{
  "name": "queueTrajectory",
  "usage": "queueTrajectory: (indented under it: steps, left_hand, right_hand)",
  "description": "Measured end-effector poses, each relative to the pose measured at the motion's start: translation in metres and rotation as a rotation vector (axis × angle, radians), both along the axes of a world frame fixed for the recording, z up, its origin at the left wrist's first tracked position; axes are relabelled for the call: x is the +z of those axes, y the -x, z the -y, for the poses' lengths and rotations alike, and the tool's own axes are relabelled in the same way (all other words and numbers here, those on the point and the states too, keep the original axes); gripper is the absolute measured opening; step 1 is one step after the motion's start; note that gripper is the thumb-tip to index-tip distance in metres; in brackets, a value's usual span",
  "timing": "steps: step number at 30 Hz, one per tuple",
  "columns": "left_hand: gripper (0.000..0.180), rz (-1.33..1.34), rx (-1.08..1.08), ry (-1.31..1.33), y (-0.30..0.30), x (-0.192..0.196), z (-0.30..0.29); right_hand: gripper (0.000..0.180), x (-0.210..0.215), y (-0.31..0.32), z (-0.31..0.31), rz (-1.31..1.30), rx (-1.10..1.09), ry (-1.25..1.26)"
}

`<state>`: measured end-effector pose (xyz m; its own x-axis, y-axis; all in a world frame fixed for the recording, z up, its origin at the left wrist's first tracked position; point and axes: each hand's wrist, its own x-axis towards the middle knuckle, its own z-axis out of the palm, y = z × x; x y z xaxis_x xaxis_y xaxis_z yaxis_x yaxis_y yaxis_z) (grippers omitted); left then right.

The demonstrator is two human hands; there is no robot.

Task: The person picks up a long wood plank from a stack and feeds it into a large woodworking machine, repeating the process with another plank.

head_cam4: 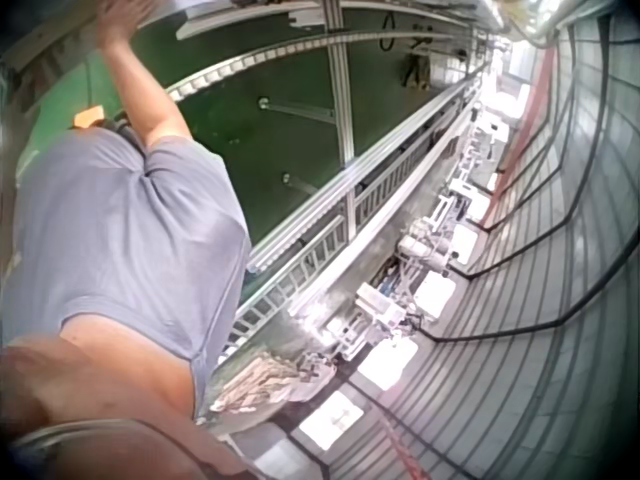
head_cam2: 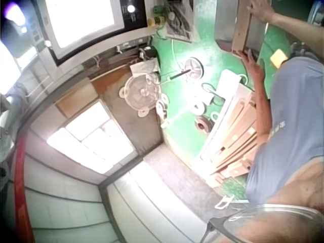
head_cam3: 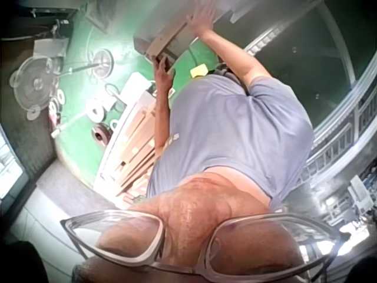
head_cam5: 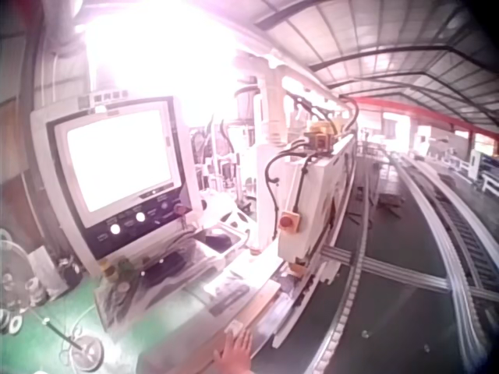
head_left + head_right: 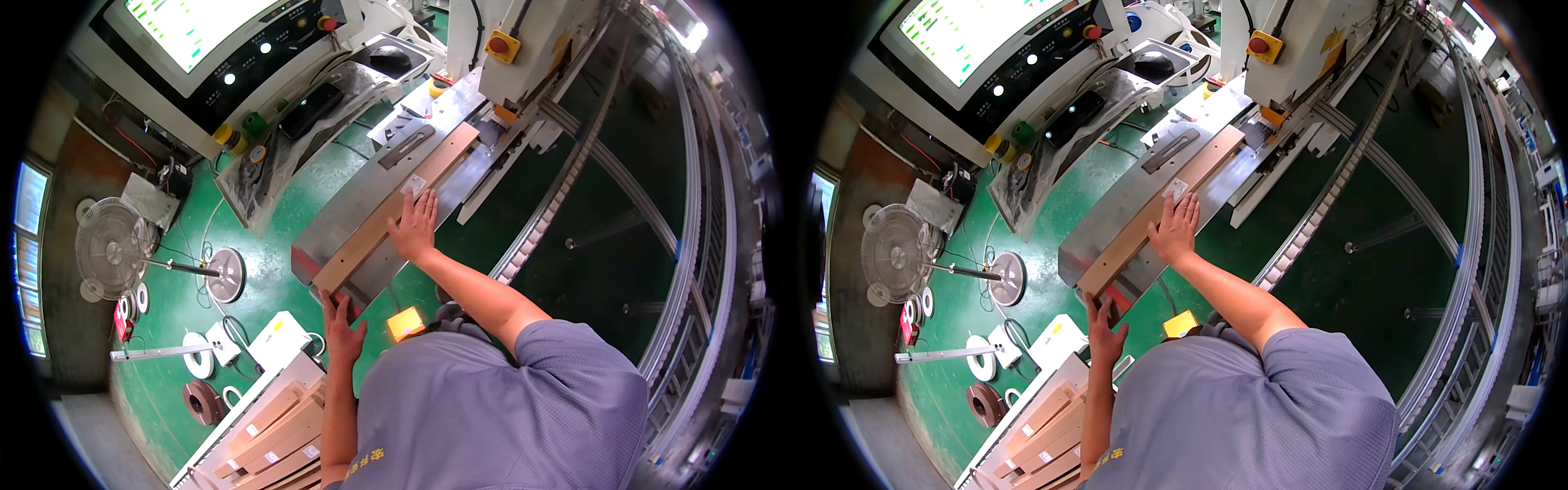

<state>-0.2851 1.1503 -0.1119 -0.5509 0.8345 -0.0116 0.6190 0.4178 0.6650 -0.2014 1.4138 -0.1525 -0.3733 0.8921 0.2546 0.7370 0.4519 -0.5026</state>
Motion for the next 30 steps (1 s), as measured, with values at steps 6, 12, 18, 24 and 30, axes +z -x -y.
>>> queueTrajectory:
  steps: [6, 12, 18, 24, 30]
  left_hand:
    - [0.059, -0.019, -0.004, -0.023, -0.001, -0.001, 0.000]
    - [0.057, 0.152, -0.004, -0.118, -0.004, -0.002, -0.017]
    - [0.057, 0.001, -0.139, -0.016, -0.005, 0.004, -0.051]
    - [0.057, 0.075, -0.213, -0.016, -0.014, 0.014, -0.091]
    - [0.058, 0.219, -0.386, -0.068, -0.014, 0.003, -0.146]
  right_hand:
    - [0.089, 0.003, 0.007, 0.054, -0.029, 0.137, 0.094]
    - [0.090, 0.002, 0.007, 0.048, -0.039, 0.126, 0.039]
    - [0.087, -0.003, -0.002, 0.004, 0.008, 0.058, 0.020]
    - [0.086, -0.003, -0.016, -0.041, 0.046, 0.023, 0.000]
    - [0.086, -0.009, -0.030, -0.103, 0.155, -0.079, 0.005]
